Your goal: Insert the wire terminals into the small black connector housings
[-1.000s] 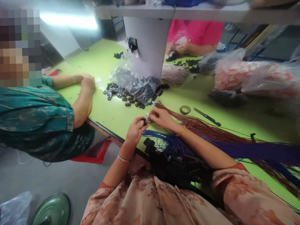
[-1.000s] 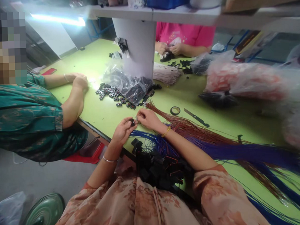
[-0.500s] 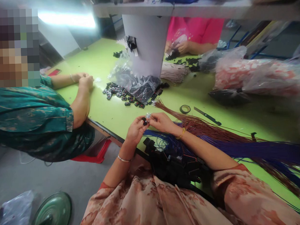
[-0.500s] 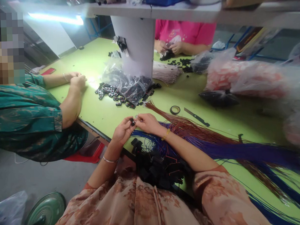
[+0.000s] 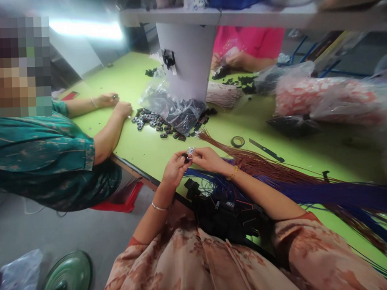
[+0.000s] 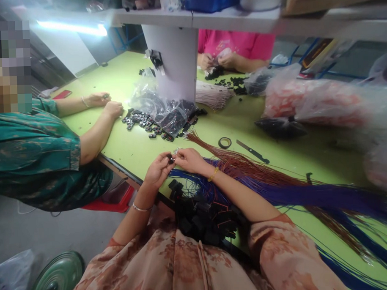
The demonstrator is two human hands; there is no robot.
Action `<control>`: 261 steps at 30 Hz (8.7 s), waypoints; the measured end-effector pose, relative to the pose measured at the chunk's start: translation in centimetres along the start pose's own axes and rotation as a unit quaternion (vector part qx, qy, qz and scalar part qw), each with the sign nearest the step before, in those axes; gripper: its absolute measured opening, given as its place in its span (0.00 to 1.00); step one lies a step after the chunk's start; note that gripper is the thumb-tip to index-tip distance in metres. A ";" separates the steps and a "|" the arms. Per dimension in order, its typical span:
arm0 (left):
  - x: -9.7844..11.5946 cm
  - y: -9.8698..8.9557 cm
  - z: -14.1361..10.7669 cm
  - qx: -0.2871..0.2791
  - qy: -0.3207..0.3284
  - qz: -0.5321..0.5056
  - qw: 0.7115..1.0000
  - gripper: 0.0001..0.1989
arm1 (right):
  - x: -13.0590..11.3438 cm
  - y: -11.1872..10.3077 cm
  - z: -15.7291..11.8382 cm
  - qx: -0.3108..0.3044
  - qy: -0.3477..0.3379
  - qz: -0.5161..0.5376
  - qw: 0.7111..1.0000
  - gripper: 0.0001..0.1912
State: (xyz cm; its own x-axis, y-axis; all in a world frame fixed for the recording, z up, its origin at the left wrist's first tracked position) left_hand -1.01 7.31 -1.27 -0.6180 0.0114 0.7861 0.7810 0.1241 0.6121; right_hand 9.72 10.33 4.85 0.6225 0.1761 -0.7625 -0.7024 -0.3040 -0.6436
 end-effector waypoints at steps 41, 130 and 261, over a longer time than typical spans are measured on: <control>-1.8 0.3 0.5 0.027 -0.025 0.064 0.997 0.09 | 9.5 -6.5 4.6 0.089 0.224 -0.263 0.934 0.15; 8.2 1.7 2.3 -0.079 0.295 0.500 0.810 0.11 | 2.0 1.1 -0.2 -0.009 0.121 -0.338 0.933 0.12; -0.9 0.3 0.7 -0.037 -0.027 0.008 0.999 0.13 | -0.7 -1.2 -1.5 0.074 -0.083 -0.052 0.992 0.01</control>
State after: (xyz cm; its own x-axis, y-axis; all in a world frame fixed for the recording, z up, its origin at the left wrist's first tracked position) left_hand -0.29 8.05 -1.82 -0.6083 0.0660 0.7910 0.7937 0.0489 0.6063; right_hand 10.60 9.11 6.26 0.6373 0.3542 -0.6844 -0.6885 -0.1373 -0.7121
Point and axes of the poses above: each hand's wrist, its own z-axis towards the middle knuckle, its own y-axis out of the palm, x = y × z, the point moved 9 cm from there along z, towards the middle knuckle, and after that the axes turned 15 degrees about y, right-handed, at the moved point
